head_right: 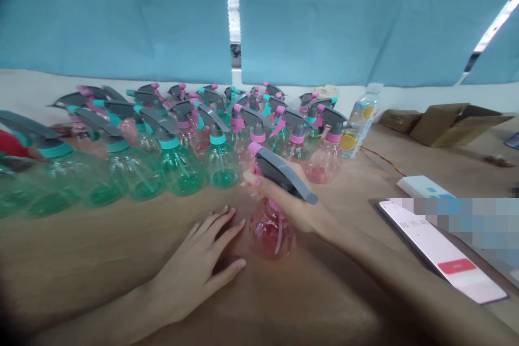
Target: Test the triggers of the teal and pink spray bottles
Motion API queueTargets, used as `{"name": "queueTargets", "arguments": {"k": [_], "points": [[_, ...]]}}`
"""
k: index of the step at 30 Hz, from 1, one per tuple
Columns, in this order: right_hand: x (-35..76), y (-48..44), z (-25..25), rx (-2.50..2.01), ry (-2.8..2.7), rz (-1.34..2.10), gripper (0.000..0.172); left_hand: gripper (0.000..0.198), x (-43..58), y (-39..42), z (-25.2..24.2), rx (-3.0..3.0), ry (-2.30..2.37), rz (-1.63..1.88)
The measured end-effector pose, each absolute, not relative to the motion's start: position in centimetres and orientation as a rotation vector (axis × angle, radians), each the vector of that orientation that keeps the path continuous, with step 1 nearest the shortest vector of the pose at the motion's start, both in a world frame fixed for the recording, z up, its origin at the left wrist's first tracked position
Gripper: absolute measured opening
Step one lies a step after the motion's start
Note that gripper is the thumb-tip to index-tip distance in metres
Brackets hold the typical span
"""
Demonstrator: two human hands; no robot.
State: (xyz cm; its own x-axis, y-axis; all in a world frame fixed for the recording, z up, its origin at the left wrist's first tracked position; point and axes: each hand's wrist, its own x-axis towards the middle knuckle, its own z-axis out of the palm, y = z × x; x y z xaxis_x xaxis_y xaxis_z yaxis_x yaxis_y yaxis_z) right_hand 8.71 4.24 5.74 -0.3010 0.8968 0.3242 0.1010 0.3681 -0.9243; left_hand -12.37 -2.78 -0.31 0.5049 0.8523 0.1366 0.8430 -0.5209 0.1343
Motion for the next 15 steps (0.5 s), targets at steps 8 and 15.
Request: {"name": "queueTargets", "arguments": {"k": [8,15], "points": [[8.4,3.9,6.6,-0.866,-1.728,1.035,0.02,0.056,-12.3,-2.7,-0.3,2.684,1.506,0.309],[8.1,3.5,7.2,-0.909,-1.731,0.987,0.019,0.056,-12.2,-2.7,-0.2,2.675,1.51,0.286]]}}
